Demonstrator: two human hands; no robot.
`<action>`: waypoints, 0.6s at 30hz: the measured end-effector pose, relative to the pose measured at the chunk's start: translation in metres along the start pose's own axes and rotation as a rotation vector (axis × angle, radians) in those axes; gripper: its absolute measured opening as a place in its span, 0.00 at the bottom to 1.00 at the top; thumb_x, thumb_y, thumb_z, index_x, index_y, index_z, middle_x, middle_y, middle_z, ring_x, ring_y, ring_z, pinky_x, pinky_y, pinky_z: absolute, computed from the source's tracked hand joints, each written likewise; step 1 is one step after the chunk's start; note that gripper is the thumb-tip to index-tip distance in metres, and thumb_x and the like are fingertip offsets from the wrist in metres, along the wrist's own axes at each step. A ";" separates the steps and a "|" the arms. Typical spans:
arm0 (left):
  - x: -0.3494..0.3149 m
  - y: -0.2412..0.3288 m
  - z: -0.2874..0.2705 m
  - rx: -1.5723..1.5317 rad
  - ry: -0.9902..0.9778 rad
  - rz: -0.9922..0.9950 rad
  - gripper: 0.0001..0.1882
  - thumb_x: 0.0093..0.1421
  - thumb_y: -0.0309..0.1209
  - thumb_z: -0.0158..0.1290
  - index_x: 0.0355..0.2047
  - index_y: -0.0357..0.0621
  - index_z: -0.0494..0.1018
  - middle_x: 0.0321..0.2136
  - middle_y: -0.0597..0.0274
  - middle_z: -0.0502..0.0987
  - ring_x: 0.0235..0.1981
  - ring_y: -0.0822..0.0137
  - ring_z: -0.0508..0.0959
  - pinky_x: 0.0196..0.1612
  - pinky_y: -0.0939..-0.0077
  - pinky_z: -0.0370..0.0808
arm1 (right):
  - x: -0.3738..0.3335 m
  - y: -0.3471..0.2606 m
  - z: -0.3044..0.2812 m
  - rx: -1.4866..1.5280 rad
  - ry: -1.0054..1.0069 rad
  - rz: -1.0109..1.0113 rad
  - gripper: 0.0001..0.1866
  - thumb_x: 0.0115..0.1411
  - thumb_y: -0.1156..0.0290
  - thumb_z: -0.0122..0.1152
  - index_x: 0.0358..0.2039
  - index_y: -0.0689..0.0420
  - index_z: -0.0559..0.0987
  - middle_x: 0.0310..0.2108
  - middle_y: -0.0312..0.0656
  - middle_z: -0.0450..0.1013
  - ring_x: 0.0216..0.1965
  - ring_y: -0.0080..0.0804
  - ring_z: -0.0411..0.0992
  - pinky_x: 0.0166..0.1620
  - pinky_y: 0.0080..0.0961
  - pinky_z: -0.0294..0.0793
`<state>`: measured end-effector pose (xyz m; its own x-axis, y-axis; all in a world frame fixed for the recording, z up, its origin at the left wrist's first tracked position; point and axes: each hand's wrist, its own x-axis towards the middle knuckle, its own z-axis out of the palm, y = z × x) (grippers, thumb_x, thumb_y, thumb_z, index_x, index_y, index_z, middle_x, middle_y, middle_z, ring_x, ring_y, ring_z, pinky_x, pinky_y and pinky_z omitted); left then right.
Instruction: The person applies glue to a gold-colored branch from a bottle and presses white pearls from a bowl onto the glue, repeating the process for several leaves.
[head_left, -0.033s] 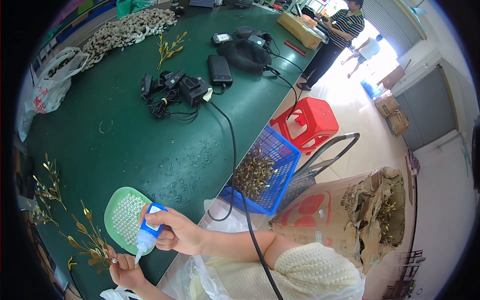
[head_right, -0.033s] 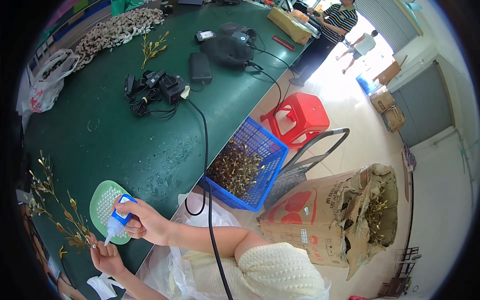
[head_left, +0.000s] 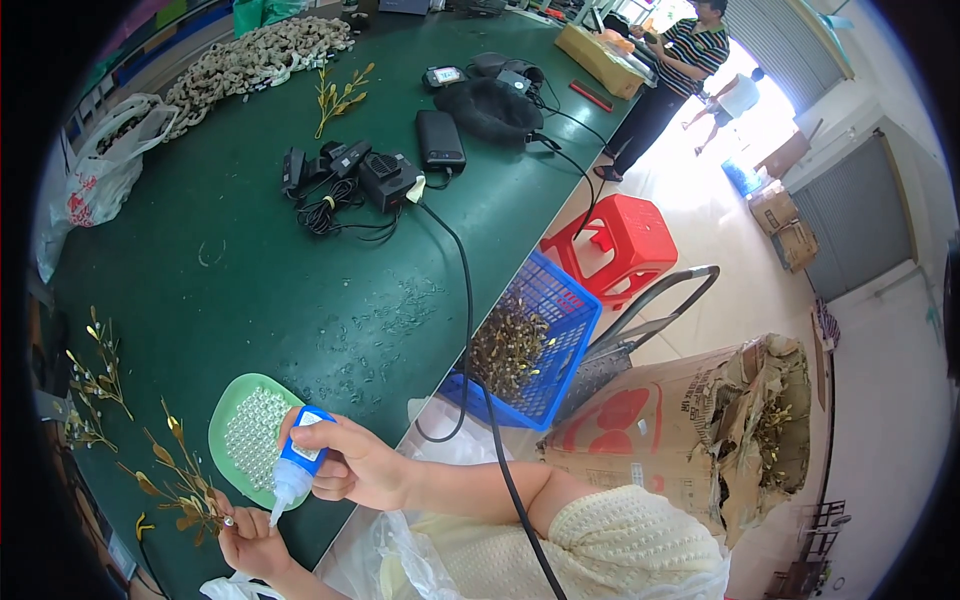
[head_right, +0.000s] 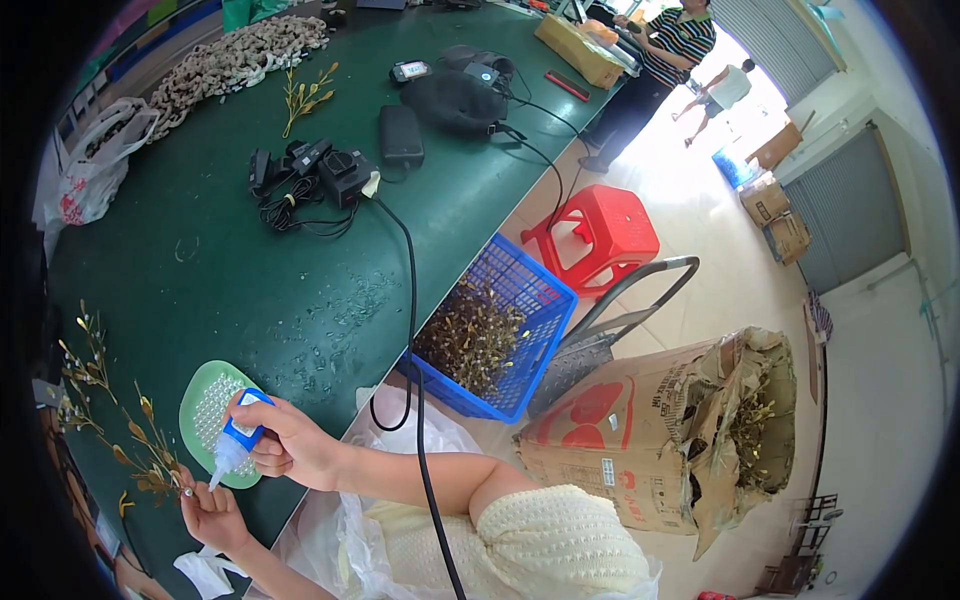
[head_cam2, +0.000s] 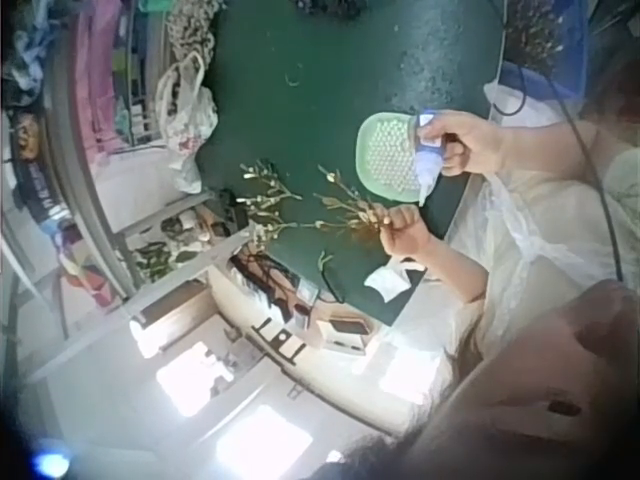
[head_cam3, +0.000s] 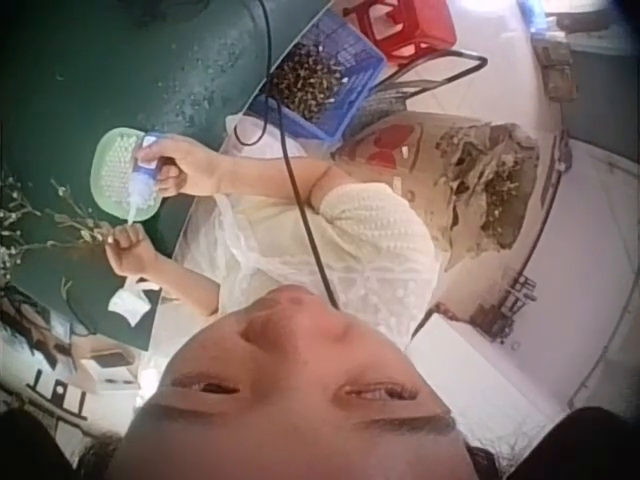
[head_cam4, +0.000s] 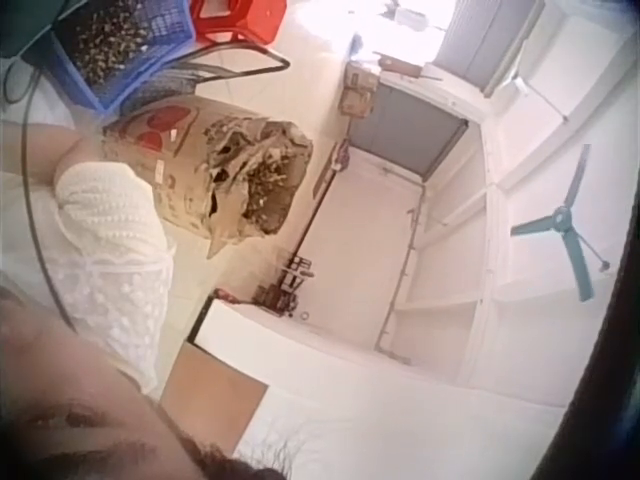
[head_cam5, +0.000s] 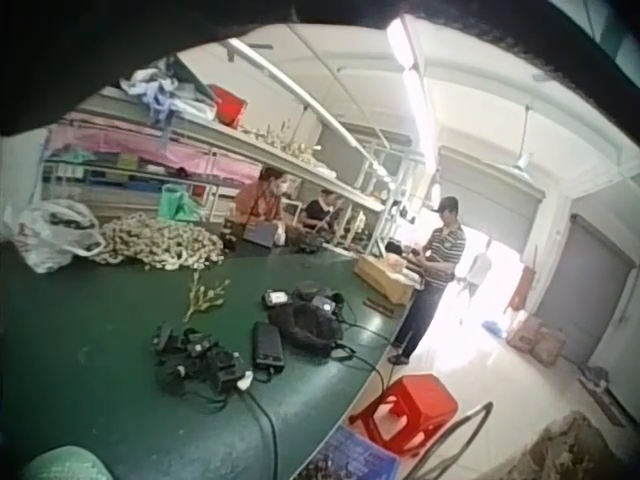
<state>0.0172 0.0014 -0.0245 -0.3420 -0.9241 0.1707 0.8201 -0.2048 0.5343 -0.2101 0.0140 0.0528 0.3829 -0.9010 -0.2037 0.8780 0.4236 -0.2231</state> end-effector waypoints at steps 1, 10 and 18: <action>-0.001 0.000 -0.001 0.002 0.029 0.002 0.11 0.60 0.31 0.33 0.42 0.41 0.53 0.12 0.71 0.46 0.12 0.79 0.45 0.18 0.82 0.45 | 0.000 0.000 0.001 0.000 0.017 0.001 0.06 0.55 0.65 0.47 0.29 0.53 0.68 0.08 0.26 0.48 0.08 0.14 0.43 0.14 0.15 0.43; 0.005 -0.002 0.012 0.026 -0.024 -0.002 0.10 0.60 0.31 0.33 0.40 0.40 0.53 0.11 0.71 0.45 0.12 0.79 0.45 0.17 0.82 0.45 | -0.001 0.000 -0.002 0.021 0.027 0.017 0.06 0.56 0.64 0.47 0.30 0.53 0.68 0.08 0.26 0.48 0.08 0.14 0.43 0.14 0.15 0.43; 0.007 -0.006 0.022 -0.052 0.217 0.013 0.08 0.54 0.27 0.39 0.32 0.42 0.52 0.08 0.71 0.46 0.10 0.79 0.46 0.14 0.82 0.44 | -0.003 0.000 -0.001 0.026 0.015 0.011 0.07 0.57 0.65 0.44 0.30 0.52 0.68 0.08 0.26 0.49 0.08 0.14 0.43 0.14 0.15 0.44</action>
<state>0.0000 0.0031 -0.0079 -0.2294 -0.9733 -0.0083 0.8483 -0.2041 0.4886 -0.2119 0.0168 0.0527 0.3884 -0.8948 -0.2203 0.8809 0.4307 -0.1963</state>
